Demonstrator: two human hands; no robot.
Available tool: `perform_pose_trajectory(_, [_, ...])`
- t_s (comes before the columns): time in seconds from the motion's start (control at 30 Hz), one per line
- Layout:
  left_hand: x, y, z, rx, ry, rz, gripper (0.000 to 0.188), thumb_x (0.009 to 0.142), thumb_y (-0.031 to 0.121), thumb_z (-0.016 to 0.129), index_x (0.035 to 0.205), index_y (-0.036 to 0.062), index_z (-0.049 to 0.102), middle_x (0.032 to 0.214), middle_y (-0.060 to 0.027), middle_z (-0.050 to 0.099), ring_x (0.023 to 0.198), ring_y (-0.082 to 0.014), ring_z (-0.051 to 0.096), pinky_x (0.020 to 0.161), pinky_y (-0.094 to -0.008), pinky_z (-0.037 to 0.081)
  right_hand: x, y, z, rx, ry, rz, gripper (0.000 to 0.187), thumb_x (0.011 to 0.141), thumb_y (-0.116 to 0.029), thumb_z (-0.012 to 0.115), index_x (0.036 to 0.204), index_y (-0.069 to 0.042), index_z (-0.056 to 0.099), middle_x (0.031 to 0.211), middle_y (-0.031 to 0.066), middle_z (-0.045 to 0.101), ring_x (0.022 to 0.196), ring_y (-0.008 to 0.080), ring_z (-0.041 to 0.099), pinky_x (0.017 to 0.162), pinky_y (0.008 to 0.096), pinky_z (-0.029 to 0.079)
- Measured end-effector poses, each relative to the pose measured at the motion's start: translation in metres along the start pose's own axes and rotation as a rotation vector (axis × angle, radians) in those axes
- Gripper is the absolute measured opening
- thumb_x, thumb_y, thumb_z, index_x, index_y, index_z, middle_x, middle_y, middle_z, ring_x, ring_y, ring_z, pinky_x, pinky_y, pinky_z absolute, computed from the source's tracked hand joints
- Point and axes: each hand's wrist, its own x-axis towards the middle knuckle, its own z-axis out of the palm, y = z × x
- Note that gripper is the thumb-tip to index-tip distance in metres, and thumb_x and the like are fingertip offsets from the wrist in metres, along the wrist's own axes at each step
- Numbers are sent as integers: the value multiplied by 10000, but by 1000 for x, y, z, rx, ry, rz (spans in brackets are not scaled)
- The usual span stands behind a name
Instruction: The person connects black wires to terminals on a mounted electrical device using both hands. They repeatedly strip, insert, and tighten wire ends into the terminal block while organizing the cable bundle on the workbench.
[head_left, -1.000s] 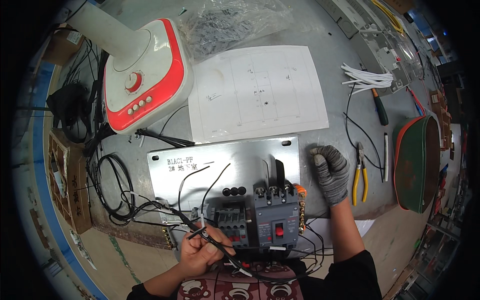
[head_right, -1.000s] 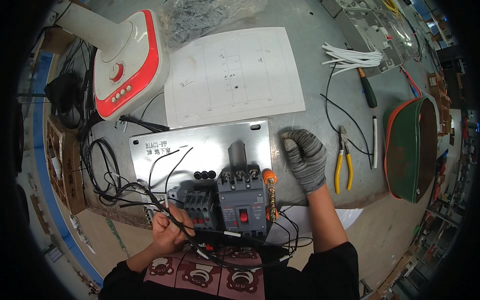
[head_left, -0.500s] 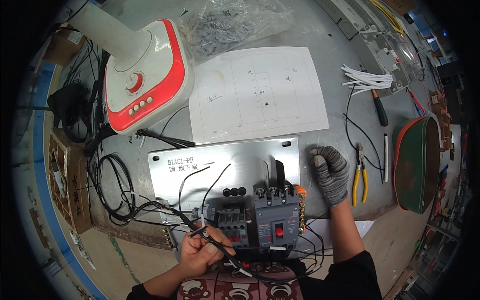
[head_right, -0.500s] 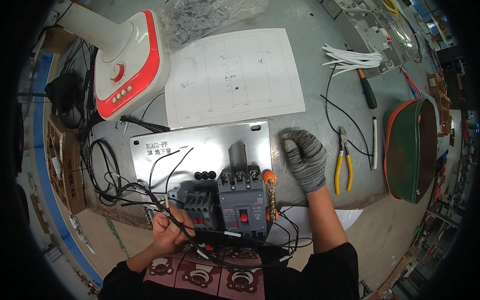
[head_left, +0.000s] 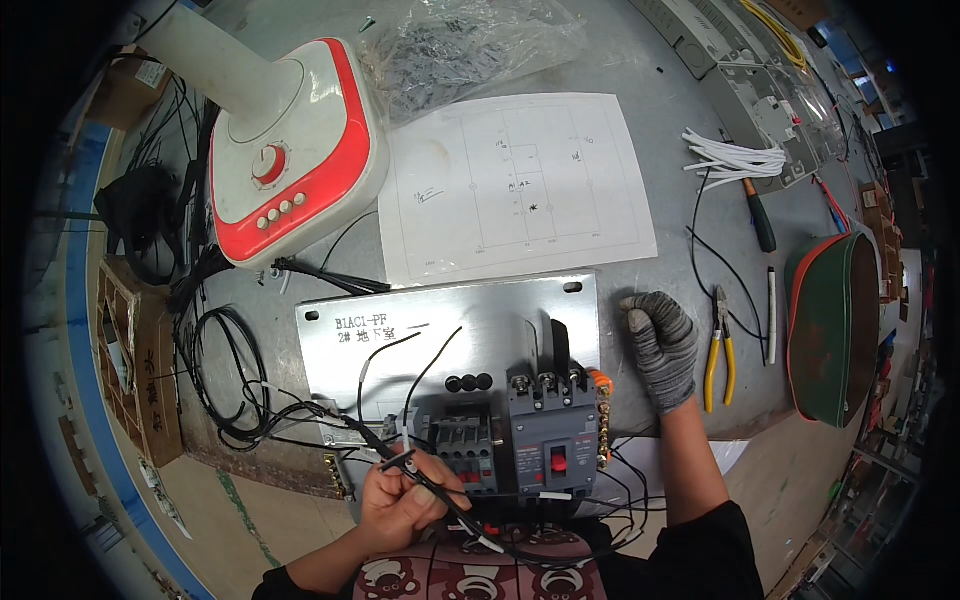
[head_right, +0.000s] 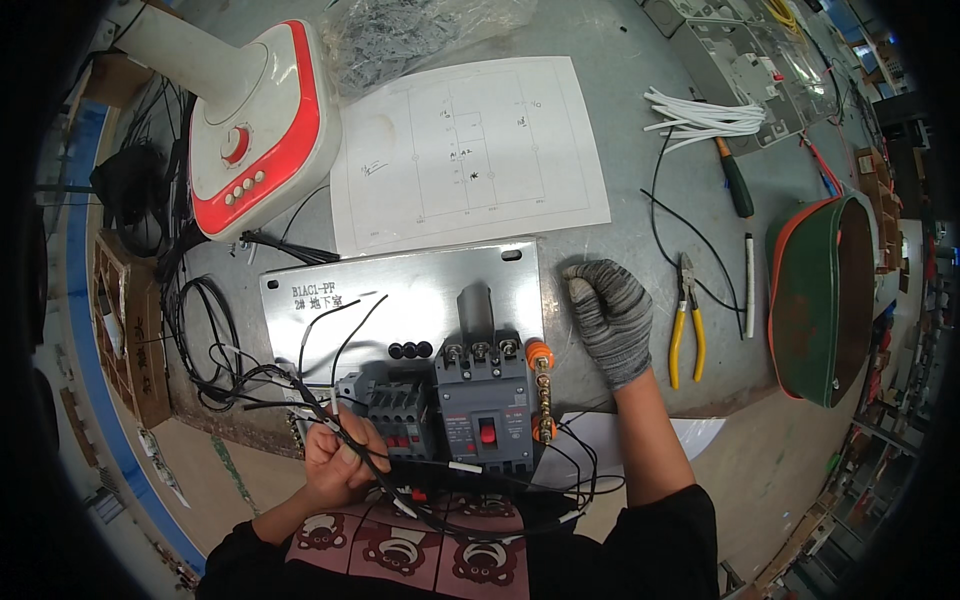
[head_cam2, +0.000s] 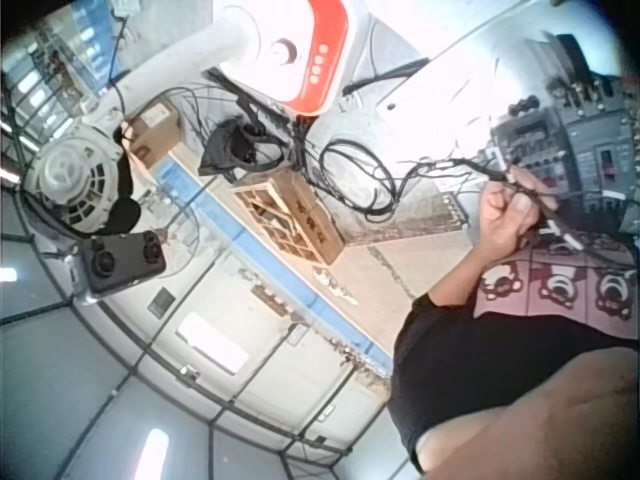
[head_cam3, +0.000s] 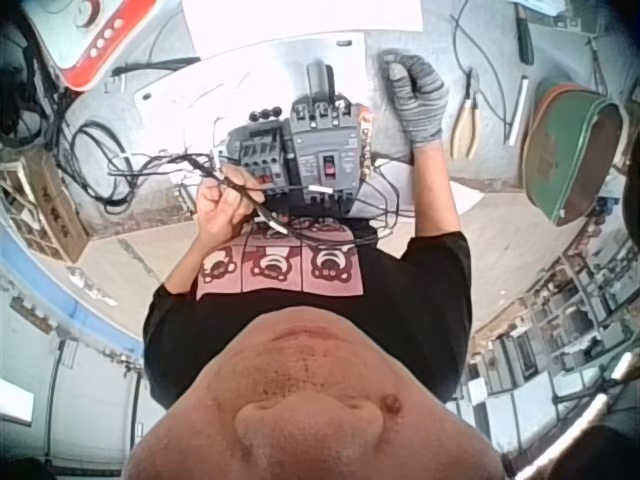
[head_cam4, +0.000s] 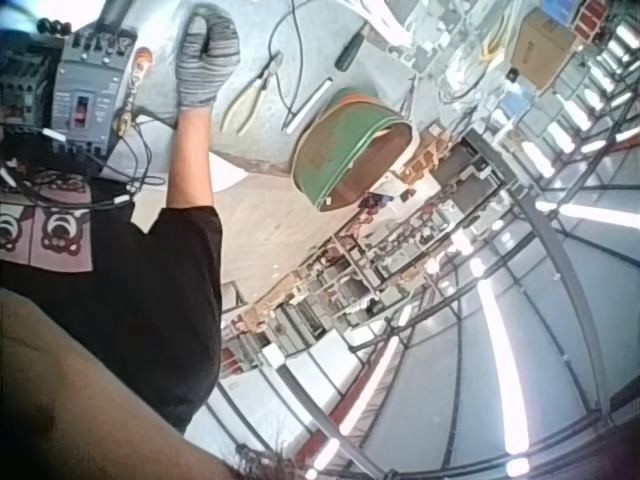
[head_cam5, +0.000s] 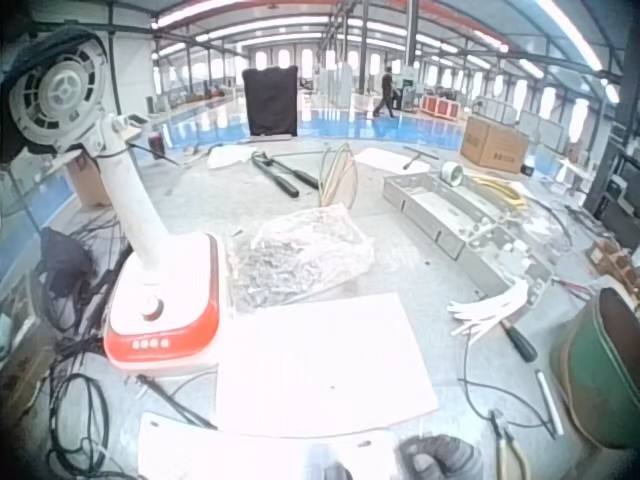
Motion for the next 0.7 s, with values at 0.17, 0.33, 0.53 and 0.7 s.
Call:
perform_pose_trajectory(0.17, [0, -1, 1, -17, 7, 8, 137, 942, 108, 518, 965, -25, 492, 919, -240, 613, 464, -56, 406, 450, -196, 341, 0, 1, 0, -2, 0, -4, 144, 849, -155, 638, 901, -28, 681, 833, 127, 667, 757, 269, 637, 715, 336, 504])
perform_pose_trajectory(0.33, [1, -2, -1, -3, -13, 26, 136, 944, 104, 514, 963, -29, 492, 916, -243, 613, 460, -55, 399, 447, -199, 342, 0, -2, 0, 0, -6, 3, 144, 850, -156, 636, 904, -31, 682, 841, 125, 669, 768, 270, 639, 723, 338, 504])
perform_pose_trajectory(0.53, [1, -1, -1, 13, -15, 19, 137, 945, 109, 513, 963, -25, 487, 900, -243, 618, 458, -48, 381, 442, -200, 335, 0, 0, -1, -19, -5, -7, 143, 849, -157, 634, 903, -34, 684, 851, 126, 672, 783, 271, 642, 735, 342, 505])
perform_pose_trajectory(0.7, [1, -1, -1, 12, -21, 24, 135, 944, 103, 513, 969, -28, 487, 905, -248, 614, 455, -49, 382, 441, -200, 336, 0, -1, 0, -20, 0, -4, 144, 848, -158, 634, 898, -32, 683, 842, 127, 670, 774, 275, 639, 734, 343, 504])
